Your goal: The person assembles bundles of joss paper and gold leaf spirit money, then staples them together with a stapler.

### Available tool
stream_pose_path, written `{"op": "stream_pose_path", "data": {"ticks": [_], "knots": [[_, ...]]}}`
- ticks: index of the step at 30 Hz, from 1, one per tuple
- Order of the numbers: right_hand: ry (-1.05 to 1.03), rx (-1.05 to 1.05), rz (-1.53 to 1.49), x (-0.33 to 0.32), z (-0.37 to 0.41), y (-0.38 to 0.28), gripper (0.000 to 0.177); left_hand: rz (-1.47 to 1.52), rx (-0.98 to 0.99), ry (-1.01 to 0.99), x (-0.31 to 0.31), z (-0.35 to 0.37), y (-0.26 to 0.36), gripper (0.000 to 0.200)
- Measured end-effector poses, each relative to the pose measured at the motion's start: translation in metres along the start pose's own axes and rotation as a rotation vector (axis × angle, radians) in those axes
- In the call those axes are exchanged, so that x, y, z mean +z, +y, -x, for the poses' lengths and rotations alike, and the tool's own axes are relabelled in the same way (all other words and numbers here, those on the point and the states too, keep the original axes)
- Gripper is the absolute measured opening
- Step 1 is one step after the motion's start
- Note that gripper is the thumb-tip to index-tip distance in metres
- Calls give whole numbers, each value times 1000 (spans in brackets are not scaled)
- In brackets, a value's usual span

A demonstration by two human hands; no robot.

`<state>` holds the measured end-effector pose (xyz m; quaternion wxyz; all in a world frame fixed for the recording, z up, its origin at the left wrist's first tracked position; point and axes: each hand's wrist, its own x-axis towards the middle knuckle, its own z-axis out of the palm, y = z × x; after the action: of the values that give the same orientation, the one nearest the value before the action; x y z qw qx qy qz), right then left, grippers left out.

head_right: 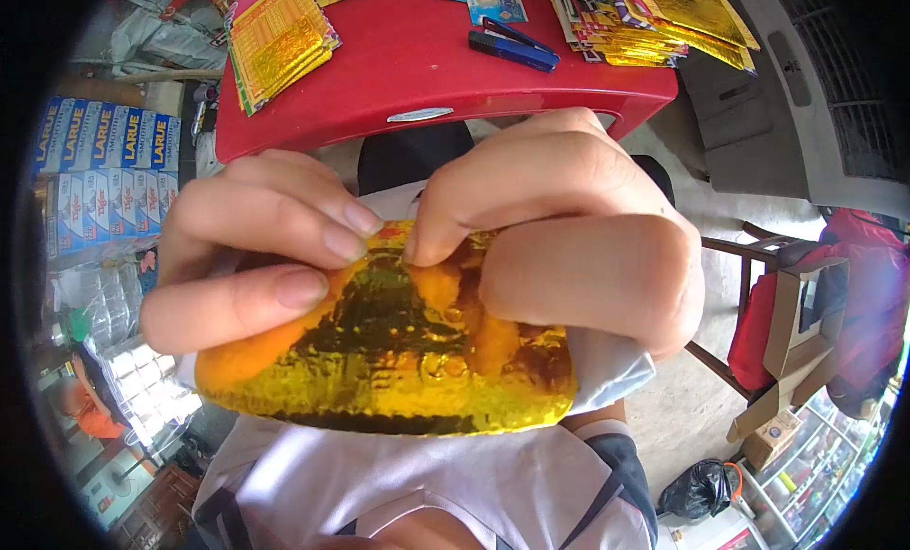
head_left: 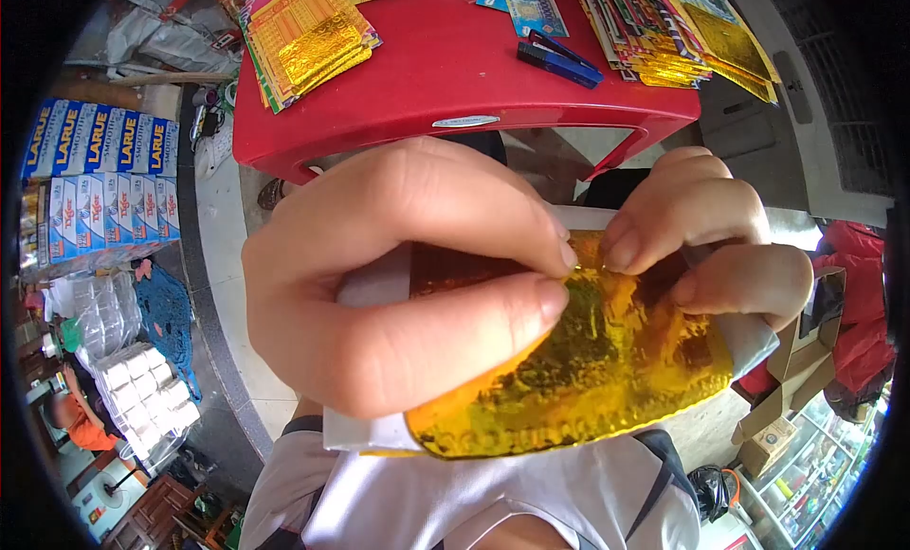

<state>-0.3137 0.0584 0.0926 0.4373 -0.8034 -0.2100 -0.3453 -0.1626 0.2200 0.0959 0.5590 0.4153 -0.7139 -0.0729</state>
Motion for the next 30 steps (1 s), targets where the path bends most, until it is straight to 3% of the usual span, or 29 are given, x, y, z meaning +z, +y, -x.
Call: {"op": "stream_pose_path", "data": {"ticks": [3,6,7,9,11,13,17,30], "knots": [[-106,21,-16,-2,-2,-3,23,27,2,25,-1,0,0,19],[280,83,-271,29,9,-7,31,127,-17,-49,-11,-1,-2,16],[280,85,-270,23,9,-2,31,142,-9,-65,-12,0,-4,16],[2,-2,-528,6,5,13,37,160,-4,-80,-14,1,-8,16],[80,-31,-525,14,10,12,37,148,82,-129,-16,2,-18,16],[320,273,-488,19,16,-2,32,178,132,-157,-17,-3,-24,16],[-86,124,-283,-3,7,18,14,254,35,-239,-13,-5,-21,15],[-7,17,-308,7,12,20,9,486,57,-235,1,-6,-37,16]]}}
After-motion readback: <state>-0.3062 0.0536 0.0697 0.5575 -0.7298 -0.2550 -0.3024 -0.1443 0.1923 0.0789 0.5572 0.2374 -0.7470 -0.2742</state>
